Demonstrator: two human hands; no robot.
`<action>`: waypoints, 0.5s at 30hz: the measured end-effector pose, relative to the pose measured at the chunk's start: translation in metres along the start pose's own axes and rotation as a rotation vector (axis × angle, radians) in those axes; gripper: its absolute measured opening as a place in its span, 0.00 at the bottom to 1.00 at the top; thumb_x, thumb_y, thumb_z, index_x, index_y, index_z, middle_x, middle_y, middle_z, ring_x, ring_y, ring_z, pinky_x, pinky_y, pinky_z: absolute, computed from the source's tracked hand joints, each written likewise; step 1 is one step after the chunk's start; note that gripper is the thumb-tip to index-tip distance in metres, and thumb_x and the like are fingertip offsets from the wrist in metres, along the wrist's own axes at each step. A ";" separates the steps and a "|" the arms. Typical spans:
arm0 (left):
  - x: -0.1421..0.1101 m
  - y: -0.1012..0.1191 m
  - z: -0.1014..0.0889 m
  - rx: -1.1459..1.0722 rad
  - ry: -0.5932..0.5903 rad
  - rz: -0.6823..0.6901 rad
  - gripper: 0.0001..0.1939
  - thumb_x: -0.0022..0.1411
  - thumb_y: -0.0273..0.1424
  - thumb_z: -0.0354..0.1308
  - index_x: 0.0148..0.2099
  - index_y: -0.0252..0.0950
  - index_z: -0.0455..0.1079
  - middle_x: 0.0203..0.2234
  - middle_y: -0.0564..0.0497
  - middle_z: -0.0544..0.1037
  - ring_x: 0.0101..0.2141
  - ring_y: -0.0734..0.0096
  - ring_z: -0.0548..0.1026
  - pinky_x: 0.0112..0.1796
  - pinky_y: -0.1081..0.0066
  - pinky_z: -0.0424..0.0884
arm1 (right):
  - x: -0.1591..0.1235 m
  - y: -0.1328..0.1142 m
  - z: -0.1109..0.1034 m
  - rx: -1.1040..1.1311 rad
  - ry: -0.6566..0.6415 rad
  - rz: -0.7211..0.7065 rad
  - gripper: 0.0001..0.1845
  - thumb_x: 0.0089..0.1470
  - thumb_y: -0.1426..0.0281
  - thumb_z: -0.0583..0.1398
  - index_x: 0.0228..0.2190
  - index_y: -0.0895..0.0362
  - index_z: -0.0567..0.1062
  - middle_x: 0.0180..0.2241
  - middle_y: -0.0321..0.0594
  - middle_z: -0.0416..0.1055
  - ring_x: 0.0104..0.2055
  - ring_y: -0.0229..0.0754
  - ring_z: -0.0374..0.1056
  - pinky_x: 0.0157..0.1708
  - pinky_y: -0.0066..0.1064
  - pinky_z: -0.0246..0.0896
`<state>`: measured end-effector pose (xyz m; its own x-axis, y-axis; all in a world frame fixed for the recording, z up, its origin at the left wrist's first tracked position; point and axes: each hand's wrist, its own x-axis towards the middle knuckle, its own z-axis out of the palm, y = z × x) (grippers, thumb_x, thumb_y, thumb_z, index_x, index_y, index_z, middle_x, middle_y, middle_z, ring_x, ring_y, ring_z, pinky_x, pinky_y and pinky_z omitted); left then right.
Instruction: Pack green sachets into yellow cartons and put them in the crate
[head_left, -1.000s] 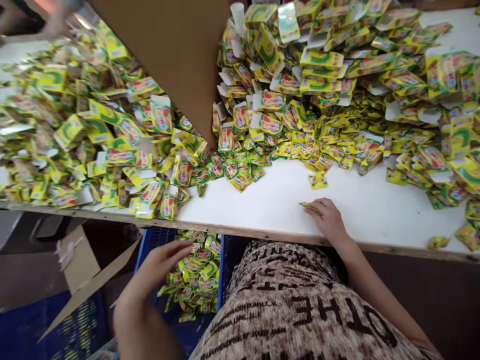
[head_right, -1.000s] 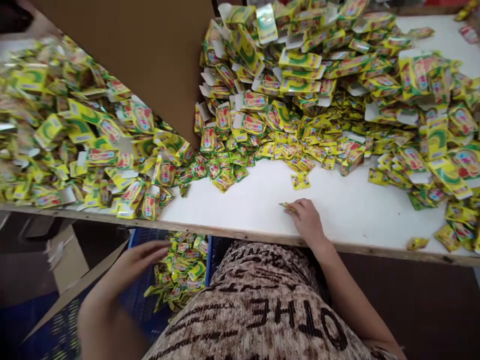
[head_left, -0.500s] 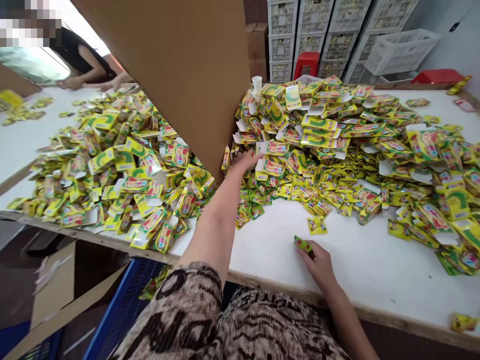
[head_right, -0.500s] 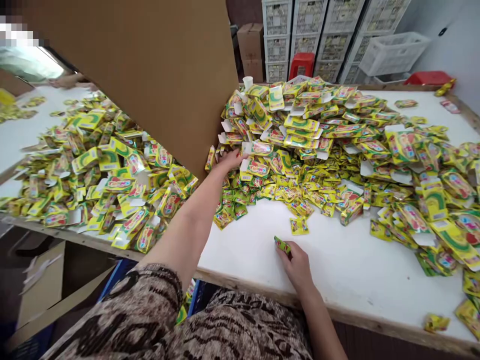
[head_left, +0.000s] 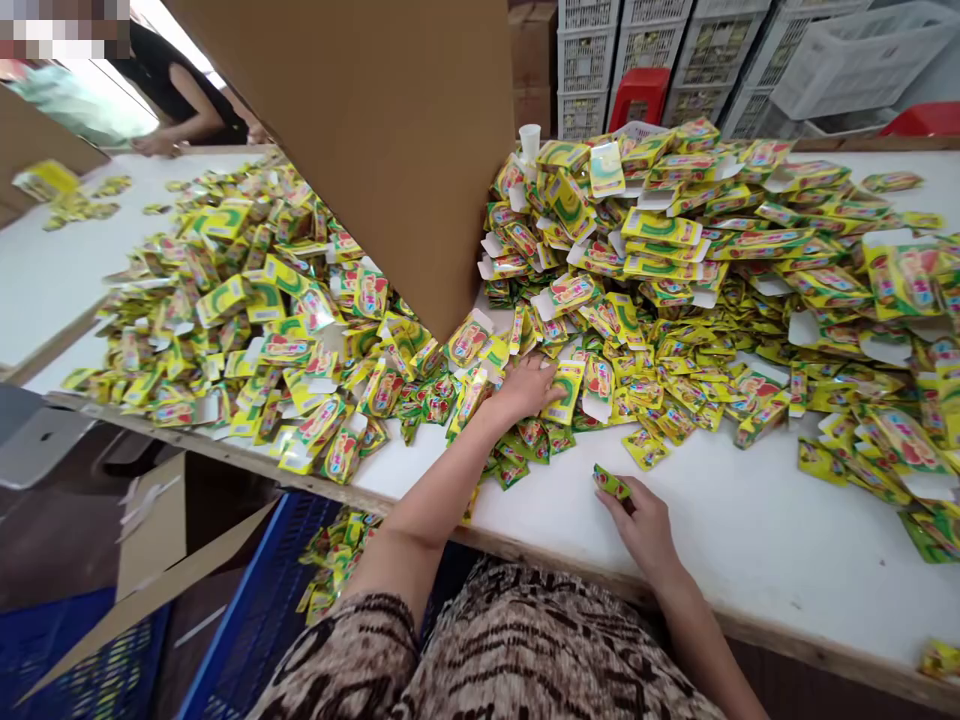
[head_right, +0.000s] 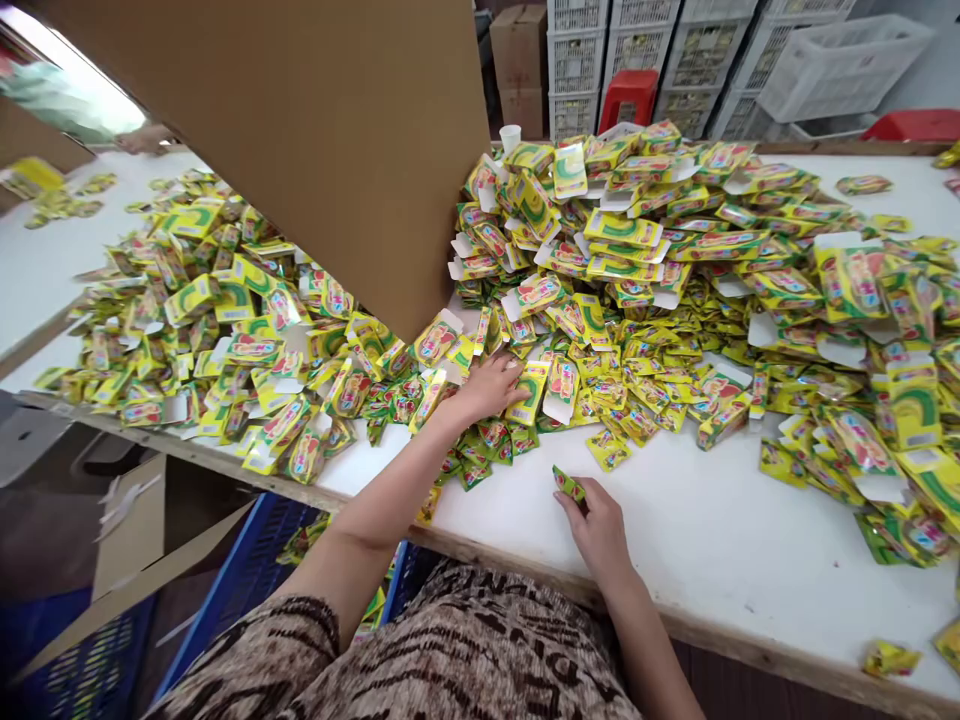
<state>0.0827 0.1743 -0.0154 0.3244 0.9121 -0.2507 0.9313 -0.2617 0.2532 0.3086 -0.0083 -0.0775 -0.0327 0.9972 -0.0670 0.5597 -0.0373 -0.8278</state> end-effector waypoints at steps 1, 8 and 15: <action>-0.004 0.003 -0.005 -0.033 -0.045 0.042 0.32 0.63 0.50 0.54 0.64 0.40 0.64 0.63 0.38 0.63 0.63 0.42 0.59 0.61 0.43 0.52 | 0.000 0.000 0.000 0.001 -0.001 -0.002 0.16 0.57 0.55 0.59 0.37 0.53 0.77 0.34 0.41 0.77 0.31 0.46 0.72 0.35 0.37 0.69; -0.037 0.000 -0.046 -0.567 -0.216 0.476 0.28 0.60 0.48 0.59 0.59 0.43 0.69 0.56 0.46 0.74 0.54 0.60 0.74 0.54 0.65 0.68 | 0.007 -0.002 -0.015 0.078 -0.203 0.029 0.16 0.54 0.55 0.62 0.33 0.56 0.77 0.27 0.38 0.75 0.26 0.43 0.68 0.27 0.33 0.65; 0.067 -0.033 -0.065 -0.625 0.319 0.096 0.19 0.61 0.38 0.59 0.50 0.34 0.76 0.48 0.43 0.79 0.49 0.57 0.76 0.52 0.61 0.69 | 0.085 0.039 -0.120 0.006 0.040 -0.080 0.20 0.52 0.53 0.62 0.39 0.53 0.79 0.40 0.47 0.76 0.36 0.47 0.71 0.34 0.39 0.68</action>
<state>0.0633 0.2642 0.0200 0.2471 0.9670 0.0618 0.6008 -0.2030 0.7732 0.4271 0.0830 -0.0488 -0.0437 0.9988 0.0217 0.5517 0.0423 -0.8330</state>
